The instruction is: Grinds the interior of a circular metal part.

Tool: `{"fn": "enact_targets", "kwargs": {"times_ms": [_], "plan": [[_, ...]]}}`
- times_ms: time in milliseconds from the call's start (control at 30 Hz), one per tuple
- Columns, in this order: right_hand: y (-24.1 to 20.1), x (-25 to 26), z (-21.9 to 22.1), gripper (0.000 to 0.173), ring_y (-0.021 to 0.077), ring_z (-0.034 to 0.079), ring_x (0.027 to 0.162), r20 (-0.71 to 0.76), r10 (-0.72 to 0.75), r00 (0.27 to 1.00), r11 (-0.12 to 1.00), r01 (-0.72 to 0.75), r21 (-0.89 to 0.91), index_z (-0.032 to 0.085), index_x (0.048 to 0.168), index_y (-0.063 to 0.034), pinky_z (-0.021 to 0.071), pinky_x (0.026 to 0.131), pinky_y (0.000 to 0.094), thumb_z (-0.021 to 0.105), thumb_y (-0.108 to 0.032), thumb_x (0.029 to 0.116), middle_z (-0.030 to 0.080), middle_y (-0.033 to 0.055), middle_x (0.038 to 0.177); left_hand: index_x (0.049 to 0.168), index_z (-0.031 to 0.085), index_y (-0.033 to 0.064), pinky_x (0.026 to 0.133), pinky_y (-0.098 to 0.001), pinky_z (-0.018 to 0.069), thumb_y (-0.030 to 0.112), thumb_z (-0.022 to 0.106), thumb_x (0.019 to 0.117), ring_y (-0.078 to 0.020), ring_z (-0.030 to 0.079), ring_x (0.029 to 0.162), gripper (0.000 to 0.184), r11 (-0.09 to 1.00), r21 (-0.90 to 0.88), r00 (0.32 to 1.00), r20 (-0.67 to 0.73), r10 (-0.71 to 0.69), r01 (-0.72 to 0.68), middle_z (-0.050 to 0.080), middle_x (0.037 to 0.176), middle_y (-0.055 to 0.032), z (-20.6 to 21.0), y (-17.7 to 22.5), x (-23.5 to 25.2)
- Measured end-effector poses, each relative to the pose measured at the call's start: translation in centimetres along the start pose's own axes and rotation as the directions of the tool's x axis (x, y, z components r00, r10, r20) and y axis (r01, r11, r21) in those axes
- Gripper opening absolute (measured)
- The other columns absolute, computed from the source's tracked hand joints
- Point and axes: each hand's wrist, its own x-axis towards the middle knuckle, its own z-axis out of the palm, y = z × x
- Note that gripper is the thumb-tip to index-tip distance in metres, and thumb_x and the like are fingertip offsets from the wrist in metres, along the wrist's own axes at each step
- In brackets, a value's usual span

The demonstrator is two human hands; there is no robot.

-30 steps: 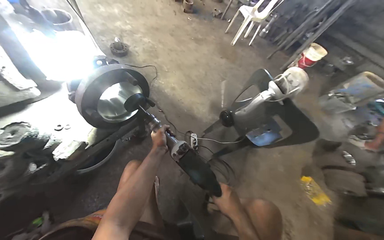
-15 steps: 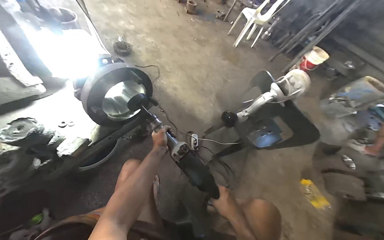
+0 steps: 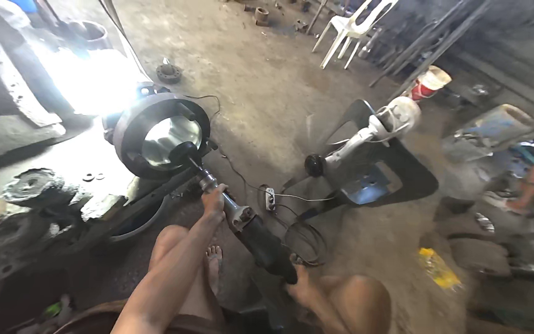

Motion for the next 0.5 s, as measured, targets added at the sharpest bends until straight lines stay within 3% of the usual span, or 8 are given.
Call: {"fn": "enact_targets", "kwargs": {"times_ms": [100, 267, 333, 500], "plan": [[0.1, -0.2, 0.6, 0.040, 0.0265, 0.073, 0.100, -0.030, 0.008, 1.000, 1.000, -0.007, 0.016, 0.072, 0.116, -0.0149, 0.0581, 0.091, 0.0558, 0.080, -0.035, 0.0817, 0.075, 0.0093, 0.105, 0.113, 0.057, -0.0017, 0.056, -0.0435, 0.0613, 0.012, 0.072, 0.0879, -0.0272, 0.068, 0.061, 0.032, 1.000, 0.003, 1.000, 0.012, -0.022, 0.022, 0.066, 0.077, -0.0164, 0.4, 0.0, 0.2], [-0.5, -1.2, -0.2, 0.046, 0.0282, 0.070, 0.105, 0.145, -0.008, 0.989, 0.999, 0.003, 0.035, 0.069, 0.122, -0.0111, 0.0554, 0.095, 0.0552, 0.081, -0.033, 0.0831, 0.073, 0.0131, 0.111, 0.112, 0.059, -0.0025, 0.055, -0.0430, 0.0619, 0.012, 0.075, 0.0882, -0.0260, 0.068, 0.060, 0.032, 0.996, 0.087, 0.996, -0.090, 0.007, 0.001, 0.066, 0.078, -0.0155, -1.7, 0.6, -1.9], [-0.2, -1.2, 0.3, 0.044, 0.0266, 0.071, 0.101, 0.169, -0.060, 0.984, 0.995, 0.046, 0.086, 0.070, 0.118, -0.0099, 0.0563, 0.093, 0.0531, 0.082, -0.033, 0.0816, 0.073, 0.0126, 0.107, 0.113, 0.059, -0.0026, 0.057, -0.0431, 0.0620, 0.014, 0.076, 0.0878, -0.0257, 0.069, 0.062, 0.034, 0.992, 0.125, 0.993, -0.117, 0.016, -0.001, 0.067, 0.081, -0.0152, -2.3, 0.8, -2.3], [-0.3, -1.0, 1.1, 0.042, 0.0252, 0.072, 0.098, 0.084, -0.040, 0.996, 0.995, 0.032, 0.090, 0.072, 0.114, -0.0119, 0.0572, 0.091, 0.0529, 0.082, -0.036, 0.0818, 0.074, 0.0102, 0.103, 0.115, 0.056, -0.0027, 0.058, -0.0439, 0.0617, 0.012, 0.073, 0.0893, -0.0266, 0.068, 0.063, 0.034, 0.996, 0.086, 0.997, -0.070, -0.014, 0.020, 0.066, 0.081, -0.0162, -1.4, 0.4, -1.1]]}}
